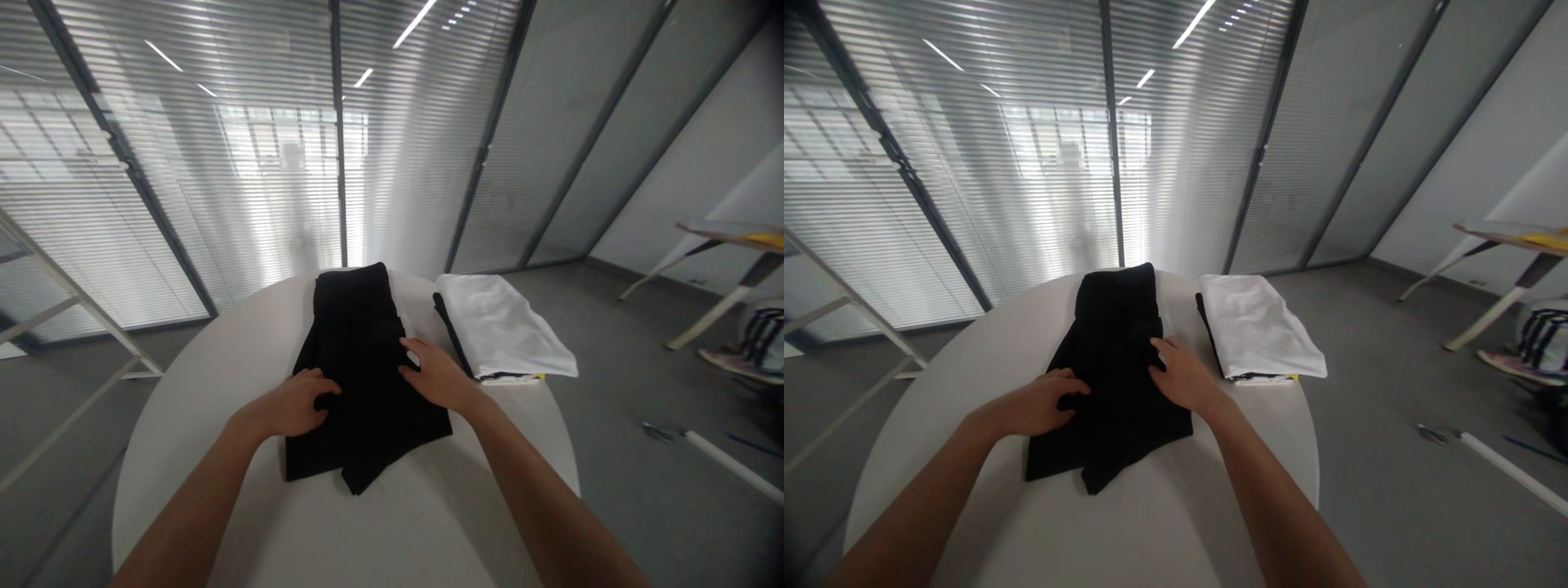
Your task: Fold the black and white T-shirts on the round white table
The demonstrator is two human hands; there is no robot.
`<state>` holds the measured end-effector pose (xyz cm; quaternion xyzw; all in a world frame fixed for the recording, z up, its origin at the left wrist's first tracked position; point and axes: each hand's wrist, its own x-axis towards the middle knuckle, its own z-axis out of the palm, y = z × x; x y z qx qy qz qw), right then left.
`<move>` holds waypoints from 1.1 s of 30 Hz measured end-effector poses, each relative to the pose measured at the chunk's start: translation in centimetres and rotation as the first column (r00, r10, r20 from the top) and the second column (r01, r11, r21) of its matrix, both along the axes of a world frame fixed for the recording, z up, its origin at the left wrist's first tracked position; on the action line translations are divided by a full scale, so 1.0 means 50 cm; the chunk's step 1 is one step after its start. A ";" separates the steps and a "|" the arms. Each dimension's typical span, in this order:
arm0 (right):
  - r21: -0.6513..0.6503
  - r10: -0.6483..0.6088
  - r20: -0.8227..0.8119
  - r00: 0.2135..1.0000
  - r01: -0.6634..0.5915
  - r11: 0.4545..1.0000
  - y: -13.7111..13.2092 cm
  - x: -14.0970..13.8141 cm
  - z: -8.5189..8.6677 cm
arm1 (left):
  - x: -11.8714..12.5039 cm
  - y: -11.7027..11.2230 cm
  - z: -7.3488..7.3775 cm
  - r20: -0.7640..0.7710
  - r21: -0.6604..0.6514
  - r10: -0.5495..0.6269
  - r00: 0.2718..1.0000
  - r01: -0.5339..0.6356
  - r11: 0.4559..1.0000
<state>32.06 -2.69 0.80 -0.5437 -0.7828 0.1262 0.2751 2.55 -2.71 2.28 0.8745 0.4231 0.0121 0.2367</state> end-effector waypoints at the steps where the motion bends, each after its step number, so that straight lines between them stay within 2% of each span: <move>1: 0.024 -0.023 0.026 0.999 0.023 0.999 0.000 0.001 0.001 | -0.004 -0.004 0.007 -0.019 -0.033 0.022 1.000 -0.023 0.999; 4: 0.081 -0.127 0.058 0.990 0.122 0.989 0.001 0.002 0.006 | -0.011 -0.028 0.032 -0.094 -0.136 0.077 0.993 -0.090 0.987; 6: 0.117 -0.193 0.046 0.980 0.187 0.975 0.004 0.004 0.009 | -0.007 -0.050 0.043 -0.119 -0.181 0.075 0.990 -0.095 0.979; 8: 0.146 -0.232 0.004 0.973 0.229 0.962 0.007 0.005 0.013 | 0.001 -0.069 0.045 -0.124 -0.176 0.045 0.991 -0.066 0.982; 10: 0.113 -0.223 -0.050 0.974 0.227 0.967 0.008 0.008 0.016 | 0.010 -0.079 0.040 -0.131 -0.127 0.012 0.991 -0.029 0.991; 13: -0.097 -0.162 -0.102 0.981 0.152 0.984 0.004 0.018 0.023 | 0.013 -0.071 0.030 -0.109 -0.105 -0.039 0.993 0.028 0.994; 16: -0.295 -0.075 -0.141 0.987 0.031 0.955 -0.009 0.038 0.031 | -0.002 -0.048 0.030 -0.039 -0.210 -0.050 0.998 0.041 0.977; 18: -0.379 0.070 -0.147 0.987 -0.121 0.917 -0.020 0.052 0.037 | -0.019 -0.035 0.039 -0.011 -0.279 -0.028 1.000 0.024 0.960; 20: -0.442 0.241 -0.138 0.961 -0.277 0.853 -0.032 0.059 0.044 | -0.035 -0.028 0.052 0.011 -0.316 -0.012 1.000 0.015 0.949; 22: -0.466 0.335 -0.123 0.934 -0.353 0.812 -0.041 0.058 0.048 | -0.048 -0.024 0.066 0.047 -0.334 0.006 0.999 0.010 0.942; 24: -0.432 0.338 -0.105 0.935 -0.350 0.831 -0.045 0.051 0.048 | -0.055 -0.021 0.075 0.085 -0.351 0.025 0.996 0.006 0.936; 26: -0.341 0.298 -0.076 0.952 -0.306 0.889 -0.042 0.043 0.045 | -0.061 -0.016 0.076 0.115 -0.361 0.052 0.992 -0.007 0.933; 28: -0.198 0.213 -0.041 0.976 -0.217 0.956 -0.036 0.040 0.043 | -0.067 -0.008 0.071 0.144 -0.386 0.091 0.985 -0.029 0.922; 30: -0.032 0.077 -0.012 0.997 -0.077 0.996 -0.029 0.042 0.044 | -0.075 0.000 0.065 0.173 -0.426 0.126 0.977 -0.041 0.904; 33: 0.194 -0.130 -0.043 0.991 0.136 0.972 -0.028 0.045 0.056 | -0.092 0.012 0.058 0.212 -0.493 0.143 0.967 -0.020 0.870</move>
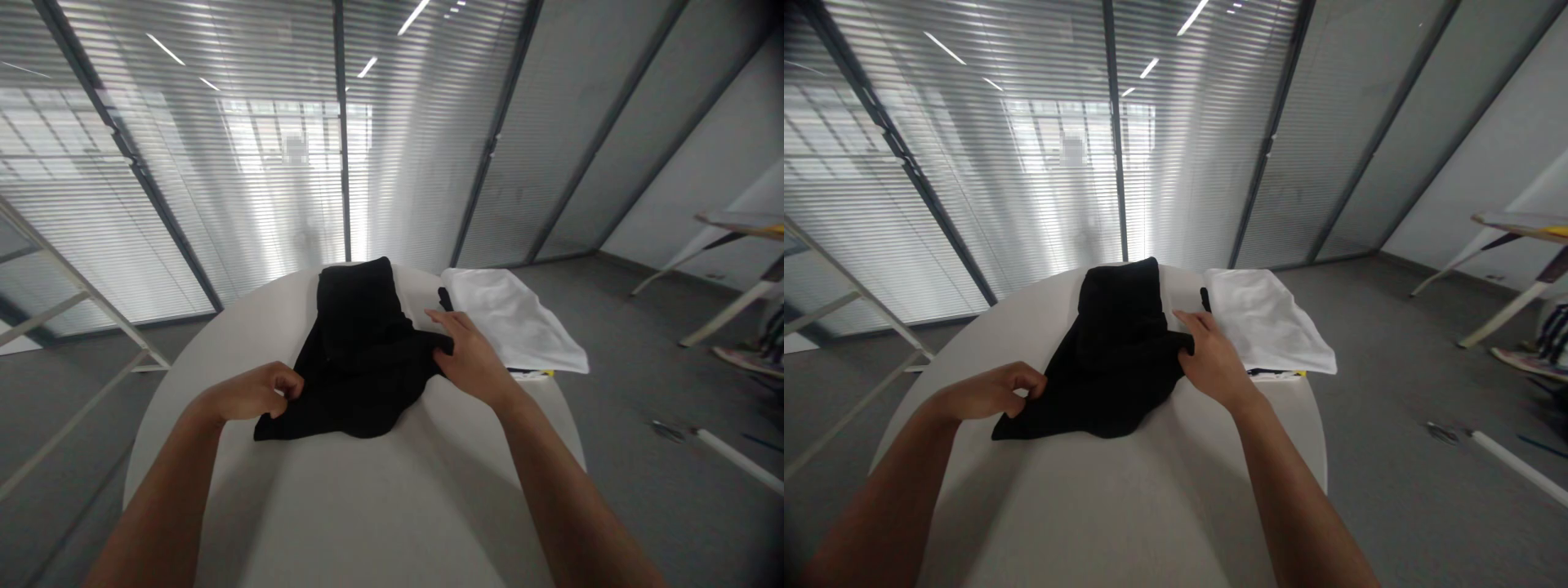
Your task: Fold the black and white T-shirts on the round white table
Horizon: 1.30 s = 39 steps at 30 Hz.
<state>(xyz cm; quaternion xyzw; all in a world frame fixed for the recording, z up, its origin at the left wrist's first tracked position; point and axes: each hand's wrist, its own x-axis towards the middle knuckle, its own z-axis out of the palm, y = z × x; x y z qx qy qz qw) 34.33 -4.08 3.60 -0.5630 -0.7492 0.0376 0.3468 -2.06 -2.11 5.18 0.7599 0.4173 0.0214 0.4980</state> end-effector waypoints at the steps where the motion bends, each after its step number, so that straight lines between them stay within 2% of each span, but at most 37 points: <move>1: 0.066 -0.038 -0.021 0.999 0.039 0.997 -0.002 -0.001 0.006 | -0.005 0.003 -0.001 0.016 -0.021 -0.006 1.000 0.006 1.000; 3: 0.182 -0.042 -0.066 0.997 0.053 0.982 -0.010 -0.005 0.019 | -0.014 0.007 -0.002 0.038 -0.048 -0.015 0.999 0.017 0.999; 5: 0.267 0.022 -0.100 0.995 0.005 0.964 -0.020 -0.013 0.032 | -0.017 0.009 -0.006 0.028 -0.064 -0.019 0.999 0.021 0.998; 7: 0.308 0.094 -0.140 0.986 -0.046 0.950 -0.030 -0.021 0.043 | -0.014 0.009 -0.014 -0.029 -0.082 -0.036 0.999 0.033 0.996; 10: 0.304 0.144 -0.209 0.967 -0.076 0.950 -0.042 -0.029 0.056 | 0.001 0.004 -0.027 -0.180 -0.087 -0.058 0.982 0.043 0.995; 12: 0.296 0.148 -0.216 0.965 -0.080 0.952 -0.048 -0.032 0.061 | 0.018 -0.001 -0.030 -0.268 0.017 -0.001 0.963 0.006 1.000; 14: 0.305 0.122 -0.196 0.973 -0.058 0.950 -0.051 -0.035 0.060 | 0.039 -0.006 -0.028 -0.268 0.200 0.094 0.959 -0.040 0.979; 17: 0.319 0.074 -0.137 0.988 -0.027 0.947 -0.052 -0.039 0.055 | 0.071 -0.010 -0.026 -0.133 0.457 0.215 0.968 -0.132 0.880; 19: 0.266 0.107 -0.079 0.991 -0.083 0.960 -0.051 -0.039 0.051 | 0.090 -0.011 -0.032 -0.081 0.556 0.248 0.965 -0.163 0.815; 21: 0.178 0.191 -0.047 0.981 -0.180 0.968 -0.048 -0.037 0.048 | 0.105 -0.015 -0.042 -0.122 0.596 0.227 0.966 -0.112 0.795; 23: 0.126 0.264 -0.084 0.961 -0.253 0.959 -0.045 -0.033 0.045 | 0.116 -0.021 -0.052 -0.226 0.594 0.169 0.960 -0.002 0.805; 26: 0.104 0.289 -0.264 0.920 -0.271 0.957 -0.040 -0.026 0.038 | 0.127 -0.032 -0.062 -0.320 0.621 0.143 0.937 0.093 0.778; 29: 0.041 0.300 -0.486 0.821 -0.321 0.946 -0.039 -0.019 0.035 | 0.136 -0.035 -0.064 -0.293 0.666 0.154 0.944 0.087 0.741; 31: -0.033 0.360 -0.586 0.726 -0.466 0.884 -0.041 -0.014 0.037 | 0.137 -0.031 -0.063 -0.250 0.671 0.110 0.962 0.090 0.736; 32: -0.082 0.406 -0.621 0.671 -0.570 0.818 -0.042 -0.012 0.039 | 0.136 -0.028 -0.063 -0.218 0.673 0.092 0.972 0.081 0.735; 34: -0.165 0.495 -0.673 0.550 -0.764 0.624 -0.047 -0.009 0.045 | 0.130 -0.018 -0.062 -0.133 0.686 0.082 0.988 0.032 0.727; 36: -0.202 0.550 -0.711 0.439 -0.876 0.438 -0.052 -0.008 0.050 | 0.115 -0.006 -0.060 -0.023 0.701 0.099 0.995 -0.054 0.711; 39: -0.204 0.551 -0.776 0.306 -0.949 0.240 -0.059 -0.009 0.055 | 0.081 0.009 -0.052 0.140 0.696 0.140 0.980 -0.199 0.690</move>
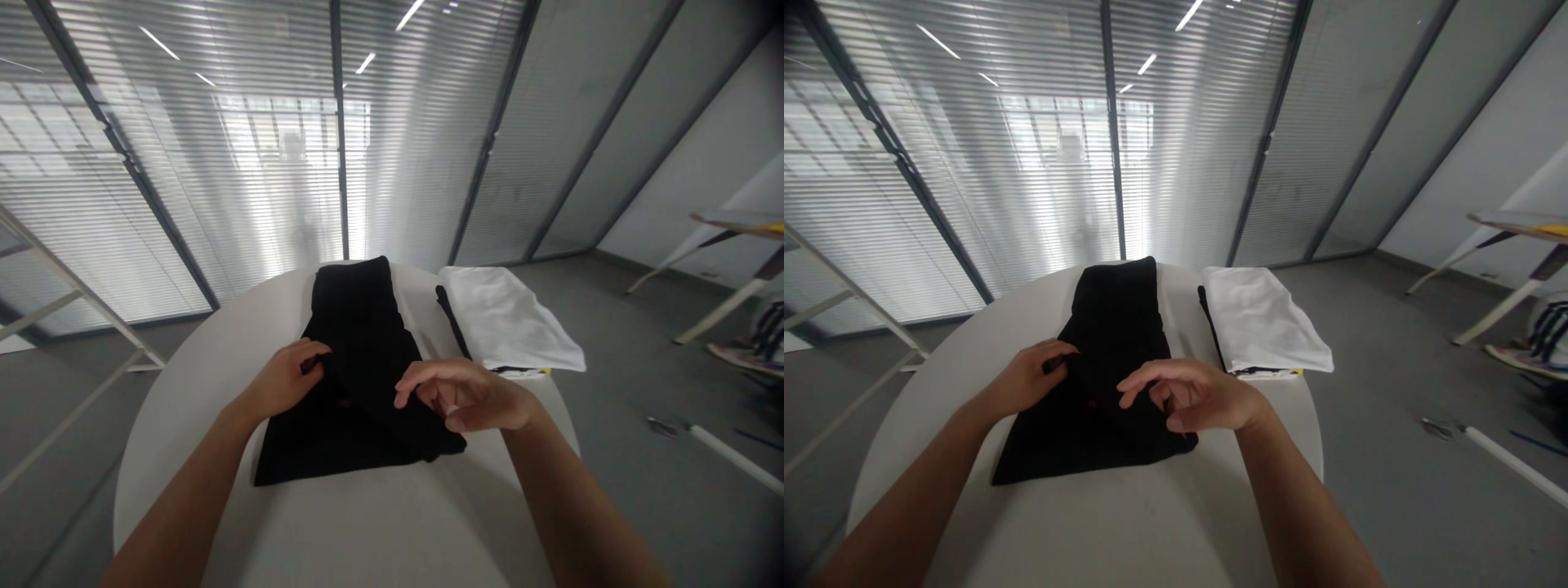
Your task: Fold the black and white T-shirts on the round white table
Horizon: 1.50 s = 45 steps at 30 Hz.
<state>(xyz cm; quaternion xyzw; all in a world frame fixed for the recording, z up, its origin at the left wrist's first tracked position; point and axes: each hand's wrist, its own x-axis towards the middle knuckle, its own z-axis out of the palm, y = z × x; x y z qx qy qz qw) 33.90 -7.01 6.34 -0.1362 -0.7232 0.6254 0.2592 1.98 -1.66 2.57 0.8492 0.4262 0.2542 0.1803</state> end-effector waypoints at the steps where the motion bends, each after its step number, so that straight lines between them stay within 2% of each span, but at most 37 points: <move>1: -0.040 0.072 -0.002 0.997 -0.072 0.997 -0.001 0.000 0.001 | -0.014 0.004 0.003 0.044 -0.004 0.019 0.999 -0.019 1.000; 4: -0.149 0.276 0.049 0.960 -0.266 0.952 -0.002 -0.003 0.004 | -0.055 0.017 0.008 0.116 -0.045 0.056 0.992 -0.052 0.998; 5: -0.171 0.297 0.096 0.950 -0.279 0.945 -0.001 -0.006 0.004 | -0.066 0.021 0.008 0.118 -0.065 0.054 0.992 -0.046 0.997; 6: -0.175 0.265 0.160 0.951 -0.236 0.956 0.002 -0.009 0.001 | -0.074 0.025 0.006 0.107 -0.091 0.044 0.993 -0.034 0.995; 7: -0.151 0.167 0.244 0.955 -0.133 0.980 0.006 -0.013 -0.004 | -0.080 0.028 0.003 0.090 -0.121 0.033 0.995 -0.022 0.992; 8: -0.079 0.009 0.346 0.938 0.019 0.997 0.011 -0.017 -0.011 | -0.082 0.031 0.000 0.070 -0.151 0.025 0.997 -0.014 0.988; 9: 0.048 -0.190 0.446 0.874 0.188 0.981 0.017 -0.020 -0.021 | -0.082 0.032 -0.003 0.049 -0.177 0.020 0.999 -0.011 0.984; 10: 0.213 -0.386 0.521 0.762 0.322 0.923 0.024 -0.023 -0.032 | -0.080 0.031 -0.005 0.029 -0.191 0.021 0.999 -0.015 0.981; 11: 0.375 -0.537 0.558 0.632 0.385 0.843 0.032 -0.024 -0.044 | -0.076 0.029 -0.005 0.006 -0.192 0.020 1.000 -0.018 0.981; 12: 0.503 -0.628 0.573 0.527 0.380 0.777 0.039 -0.024 -0.057 | -0.070 0.025 -0.004 -0.019 -0.182 0.014 1.000 -0.017 0.983; 13: 0.581 -0.668 0.582 0.463 0.338 0.740 0.045 -0.024 -0.067 | -0.063 0.020 -0.001 -0.051 -0.172 -0.001 0.999 -0.008 0.985; 14: 0.614 -0.672 0.594 0.442 0.291 0.734 0.050 -0.022 -0.076 | -0.056 0.013 0.002 -0.085 -0.163 -0.019 0.996 0.005 0.987; 17: 0.569 -0.604 0.621 0.499 0.244 0.786 0.056 -0.019 -0.085 | -0.030 -0.007 0.011 -0.183 -0.171 -0.088 0.979 0.056 0.984; 20: 0.482 -0.528 0.621 0.579 0.249 0.840 0.051 -0.027 -0.077 | -0.007 -0.019 0.009 -0.266 -0.183 -0.131 0.955 0.083 0.980; 25: 0.429 -0.454 0.565 0.689 0.224 0.875 0.041 -0.048 -0.056 | 0.009 -0.023 -0.009 -0.314 -0.191 -0.115 0.942 0.056 0.980; 28: 0.402 -0.412 0.574 0.707 0.195 0.895 0.036 -0.046 -0.046 | 0.007 -0.022 -0.015 -0.312 -0.164 -0.083 0.946 0.032 0.986; 30: 0.380 -0.392 0.622 0.678 0.176 0.908 0.033 -0.037 -0.039 | 0.005 -0.020 -0.017 -0.289 -0.157 -0.068 0.955 0.023 0.987; 33: 0.353 -0.371 0.699 0.612 0.156 0.923 0.025 -0.025 -0.029 | 0.001 -0.012 -0.011 -0.215 -0.166 -0.081 0.973 0.045 0.985; 36: 0.353 -0.352 0.731 0.585 0.117 0.928 0.015 -0.029 -0.019 | -0.004 -0.005 0.001 -0.086 -0.171 -0.147 0.985 0.131 0.977; 38: 0.393 -0.377 0.701 0.606 0.114 0.913 0.008 -0.040 -0.015 | -0.007 -0.002 0.008 0.052 -0.162 -0.144 0.988 0.151 0.975; 40: 0.450 -0.415 0.632 0.654 0.125 0.884 0.004 -0.054 -0.013 | -0.009 0.001 0.012 0.210 -0.155 -0.093 0.973 0.127 0.980; 42: 0.495 -0.433 0.574 0.695 0.128 0.860 0.002 -0.065 -0.013 | -0.009 0.004 0.011 0.352 -0.160 -0.034 0.935 0.096 0.982; 45: 0.544 -0.452 0.533 0.716 0.120 0.830 -0.002 -0.082 -0.016 | -0.005 0.006 0.008 0.509 -0.169 0.054 0.859 0.039 0.985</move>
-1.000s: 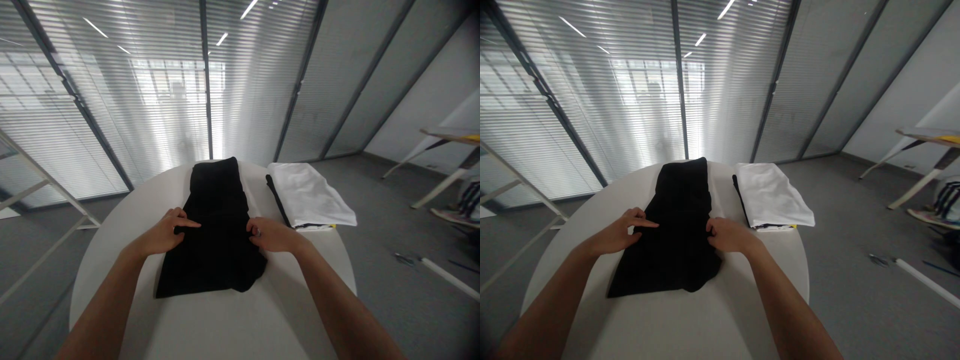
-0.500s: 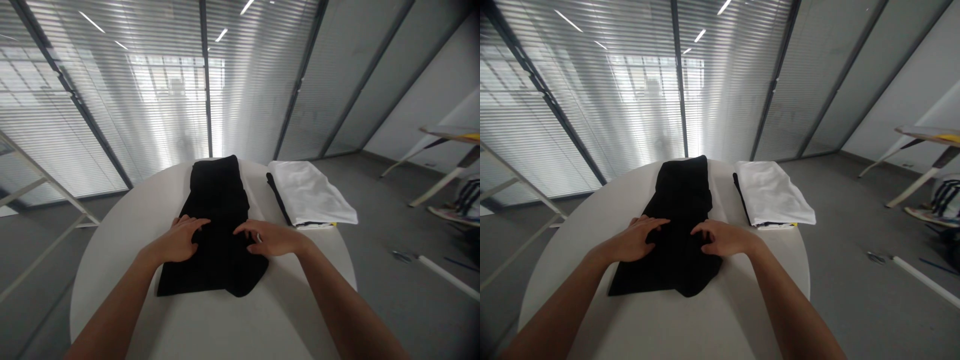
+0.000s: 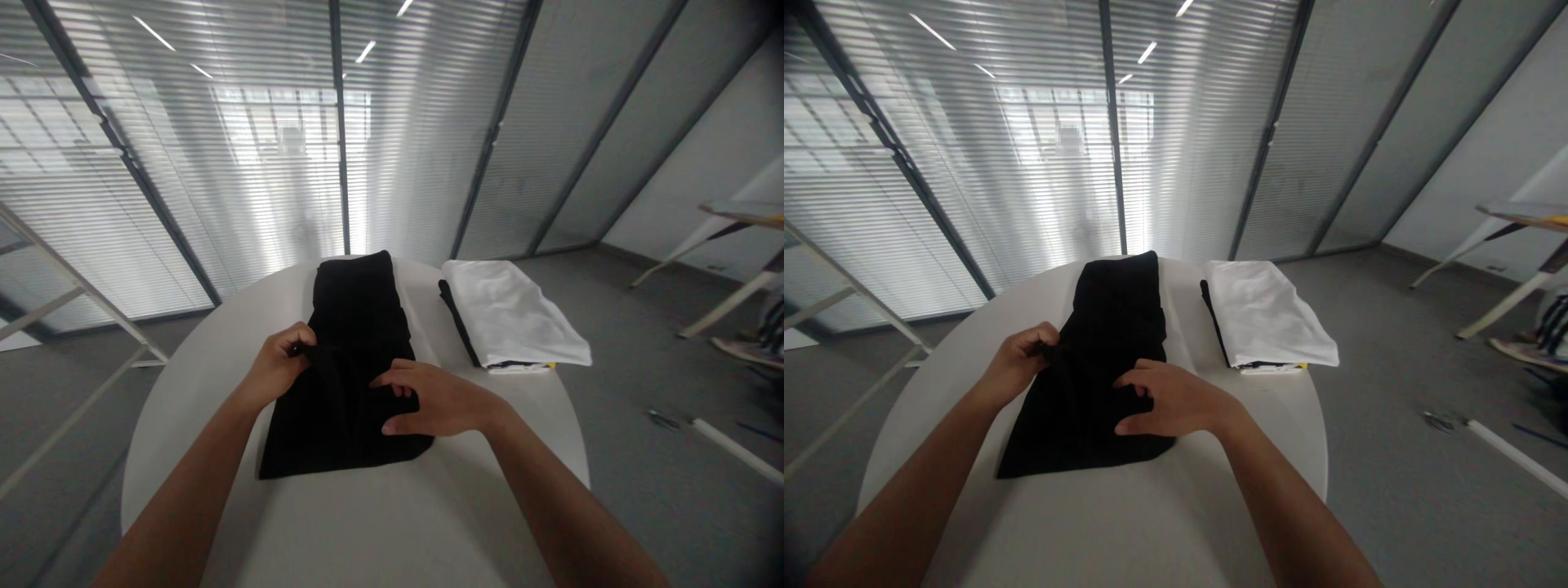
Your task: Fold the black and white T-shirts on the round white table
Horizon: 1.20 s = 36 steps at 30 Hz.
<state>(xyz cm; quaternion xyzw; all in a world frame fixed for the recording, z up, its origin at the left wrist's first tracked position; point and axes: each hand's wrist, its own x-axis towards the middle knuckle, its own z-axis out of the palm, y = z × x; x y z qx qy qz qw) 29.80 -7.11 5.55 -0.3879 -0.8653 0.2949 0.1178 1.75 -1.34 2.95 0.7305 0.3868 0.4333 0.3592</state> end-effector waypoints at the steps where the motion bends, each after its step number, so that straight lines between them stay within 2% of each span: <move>1: 0.039 0.001 0.001 1.000 -0.001 0.999 -0.003 -0.007 -0.002 | 0.003 0.000 -0.001 0.038 -0.002 0.034 0.999 -0.034 0.999; 5: 0.265 -0.003 0.085 0.996 -0.020 0.964 -0.029 -0.048 -0.016 | 0.015 -0.005 0.001 0.107 -0.048 0.186 0.977 -0.181 0.982; 7: 0.351 -0.040 0.156 0.987 -0.017 0.936 -0.046 -0.071 -0.027 | 0.020 -0.006 -0.001 0.123 -0.081 0.228 0.966 -0.219 0.972; 12: 0.446 -0.117 0.204 0.972 0.014 0.895 -0.060 -0.096 -0.041 | 0.016 0.003 -0.015 0.242 -0.091 0.270 0.932 -0.255 0.963; 15: 0.463 -0.124 0.157 0.980 0.037 0.886 -0.043 -0.084 -0.036 | 0.007 0.013 -0.022 0.359 -0.113 0.279 0.891 -0.255 0.960; 19: 0.503 -0.065 0.114 0.991 -0.001 0.864 -0.021 -0.060 -0.029 | -0.007 0.019 -0.025 0.424 -0.104 0.256 0.869 -0.233 0.967; 25: 0.594 0.029 0.058 0.998 -0.058 0.802 -0.040 -0.068 -0.024 | -0.024 0.021 -0.025 0.441 -0.106 0.103 0.892 -0.062 0.992; 27: 0.575 0.055 0.086 0.995 -0.094 0.813 -0.056 -0.079 -0.018 | -0.028 0.025 -0.026 0.443 -0.104 0.062 0.894 -0.017 0.994; 30: 0.474 0.047 0.161 0.986 -0.119 0.872 -0.076 -0.096 -0.016 | -0.032 0.031 -0.034 0.436 -0.118 0.078 0.896 -0.029 0.993; 33: 0.396 -0.020 0.242 0.970 -0.079 0.915 -0.079 -0.109 -0.035 | -0.031 0.035 -0.043 0.411 -0.165 0.152 0.899 -0.090 0.982; 36: 0.378 -0.089 0.315 0.945 -0.039 0.925 -0.067 -0.114 -0.061 | -0.028 0.036 -0.045 0.394 -0.170 0.186 0.900 -0.128 0.977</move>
